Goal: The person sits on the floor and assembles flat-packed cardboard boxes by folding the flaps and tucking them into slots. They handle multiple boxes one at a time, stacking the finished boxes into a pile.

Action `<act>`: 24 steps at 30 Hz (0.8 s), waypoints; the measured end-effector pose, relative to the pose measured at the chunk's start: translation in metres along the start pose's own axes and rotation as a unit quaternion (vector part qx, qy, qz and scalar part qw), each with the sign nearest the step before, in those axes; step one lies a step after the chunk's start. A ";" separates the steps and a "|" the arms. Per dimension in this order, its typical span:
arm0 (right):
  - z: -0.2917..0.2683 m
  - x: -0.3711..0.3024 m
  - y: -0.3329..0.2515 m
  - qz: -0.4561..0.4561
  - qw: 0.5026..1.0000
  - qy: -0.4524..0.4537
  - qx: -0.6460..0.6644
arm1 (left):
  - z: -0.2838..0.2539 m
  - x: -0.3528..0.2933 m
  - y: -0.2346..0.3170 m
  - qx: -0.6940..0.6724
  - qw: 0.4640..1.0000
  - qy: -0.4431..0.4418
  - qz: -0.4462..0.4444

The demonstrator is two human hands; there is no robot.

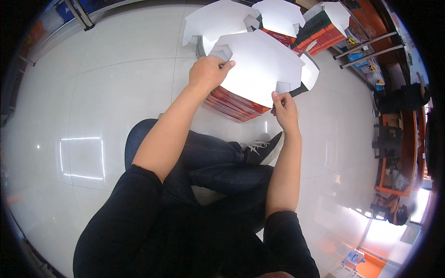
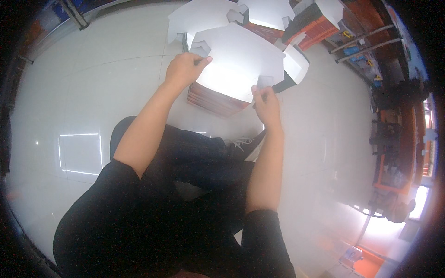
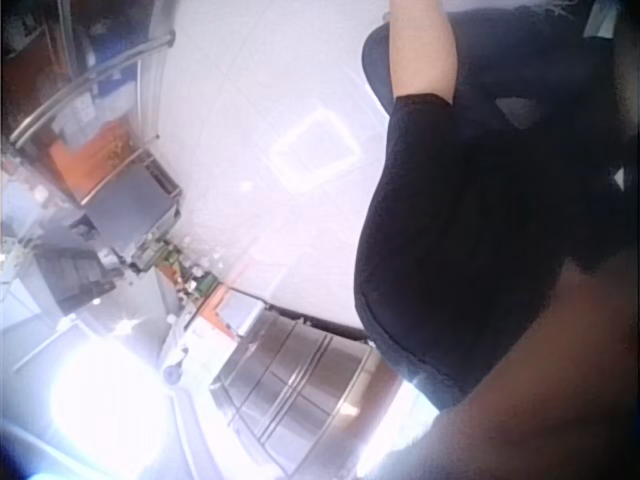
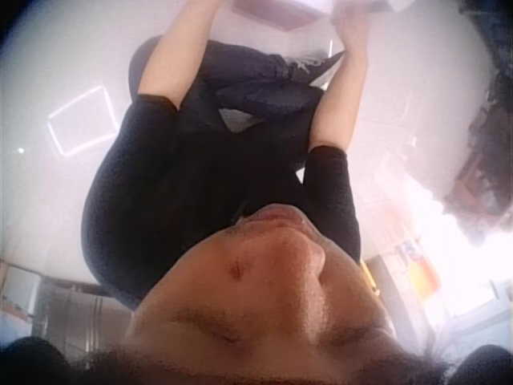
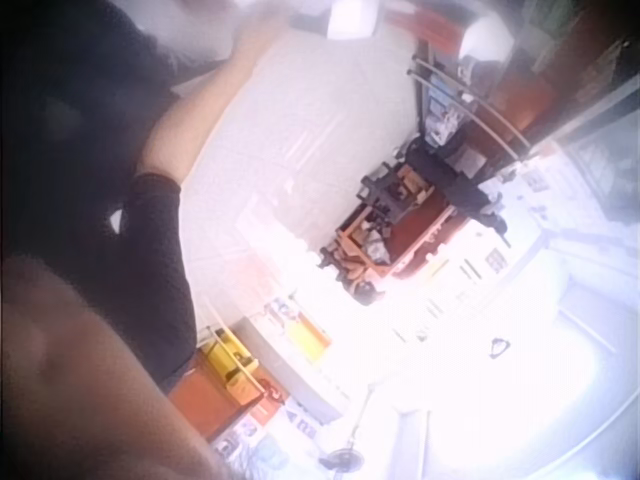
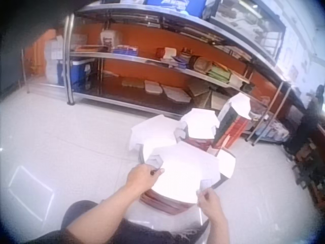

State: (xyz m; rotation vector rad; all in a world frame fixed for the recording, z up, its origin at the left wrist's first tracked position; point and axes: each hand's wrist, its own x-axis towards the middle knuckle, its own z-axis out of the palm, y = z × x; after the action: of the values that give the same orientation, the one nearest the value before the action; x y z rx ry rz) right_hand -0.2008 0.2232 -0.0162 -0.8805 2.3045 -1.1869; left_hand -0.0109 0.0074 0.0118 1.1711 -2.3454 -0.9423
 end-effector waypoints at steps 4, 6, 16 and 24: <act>0.005 0.002 -0.005 0.041 0.998 -0.043 -0.027 | -0.004 0.003 -0.001 -0.008 1.000 -0.019 -0.009; 0.005 0.004 -0.003 0.040 0.996 -0.062 -0.048 | -0.002 0.004 -0.004 -0.004 1.000 -0.016 -0.005; 0.014 0.010 0.019 -0.122 0.978 0.056 -0.162 | 0.015 0.002 -0.002 0.069 0.997 0.020 0.008; -0.005 -0.007 -0.001 -0.051 0.975 0.014 -0.215 | -0.003 -0.011 -0.006 0.012 0.997 -0.042 0.059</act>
State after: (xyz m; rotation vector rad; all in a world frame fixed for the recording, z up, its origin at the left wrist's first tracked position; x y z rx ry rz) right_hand -0.1984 0.2300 -0.0119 -1.1470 2.6156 -0.7466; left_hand 0.0004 0.0128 0.0096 1.0085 -2.4677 -0.9413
